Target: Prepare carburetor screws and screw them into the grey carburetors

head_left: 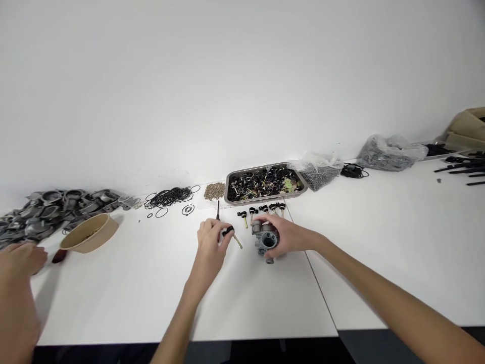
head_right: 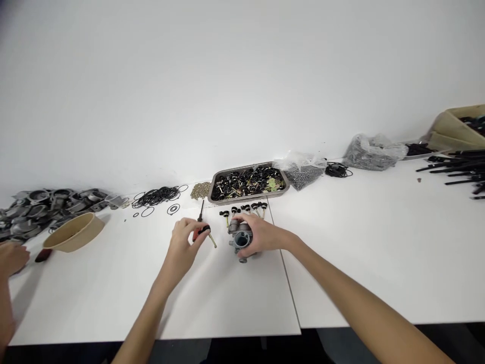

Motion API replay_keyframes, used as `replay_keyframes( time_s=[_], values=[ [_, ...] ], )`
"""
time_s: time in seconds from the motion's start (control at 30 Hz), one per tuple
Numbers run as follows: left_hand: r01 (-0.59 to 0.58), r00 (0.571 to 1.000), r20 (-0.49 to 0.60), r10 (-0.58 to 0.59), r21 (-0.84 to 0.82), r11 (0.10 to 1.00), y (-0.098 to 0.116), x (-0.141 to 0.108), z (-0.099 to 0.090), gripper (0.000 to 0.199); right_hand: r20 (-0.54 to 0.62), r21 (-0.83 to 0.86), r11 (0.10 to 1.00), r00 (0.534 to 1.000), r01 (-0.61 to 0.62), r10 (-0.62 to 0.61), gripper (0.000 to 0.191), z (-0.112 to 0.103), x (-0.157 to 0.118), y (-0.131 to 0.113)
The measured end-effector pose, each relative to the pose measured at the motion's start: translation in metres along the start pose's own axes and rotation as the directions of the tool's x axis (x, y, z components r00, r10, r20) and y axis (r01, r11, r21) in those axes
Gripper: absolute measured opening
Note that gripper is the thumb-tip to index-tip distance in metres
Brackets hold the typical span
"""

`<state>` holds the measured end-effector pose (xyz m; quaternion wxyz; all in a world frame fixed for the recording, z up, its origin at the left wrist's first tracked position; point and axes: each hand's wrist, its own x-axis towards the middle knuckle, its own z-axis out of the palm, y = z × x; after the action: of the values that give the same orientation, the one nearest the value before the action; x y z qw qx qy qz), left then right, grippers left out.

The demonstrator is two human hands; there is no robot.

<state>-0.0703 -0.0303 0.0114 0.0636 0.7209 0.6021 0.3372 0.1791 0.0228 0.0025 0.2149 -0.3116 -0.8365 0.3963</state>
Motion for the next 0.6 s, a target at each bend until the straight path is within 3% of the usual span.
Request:
replay_keyframes(
  time_s=[0.13, 0.23, 0.6],
  values=[
    [0.191, 0.969, -0.103, -0.223, -0.255, 0.948, 0.014, -0.045, 0.006, 0.020, 0.030, 0.028, 0.999, 0.999, 0.018, -0.019, 0.090, 0.005, -0.003, -0.004],
    [0.283, 0.925, -0.137, -0.354, -0.375, 0.883, 0.017, -0.063, 0.019, 0.024, 0.058, 0.052, 0.998, 0.998, 0.027, -0.030, 0.091, 0.010, -0.004, -0.009],
    [0.233, 0.928, -0.170, -0.332, -0.430, 0.872, 0.026, -0.054, 0.027, 0.023, 0.030, 0.061, 0.997, 0.998, 0.049, -0.051, 0.088, 0.015, -0.003, -0.007]
  ],
)
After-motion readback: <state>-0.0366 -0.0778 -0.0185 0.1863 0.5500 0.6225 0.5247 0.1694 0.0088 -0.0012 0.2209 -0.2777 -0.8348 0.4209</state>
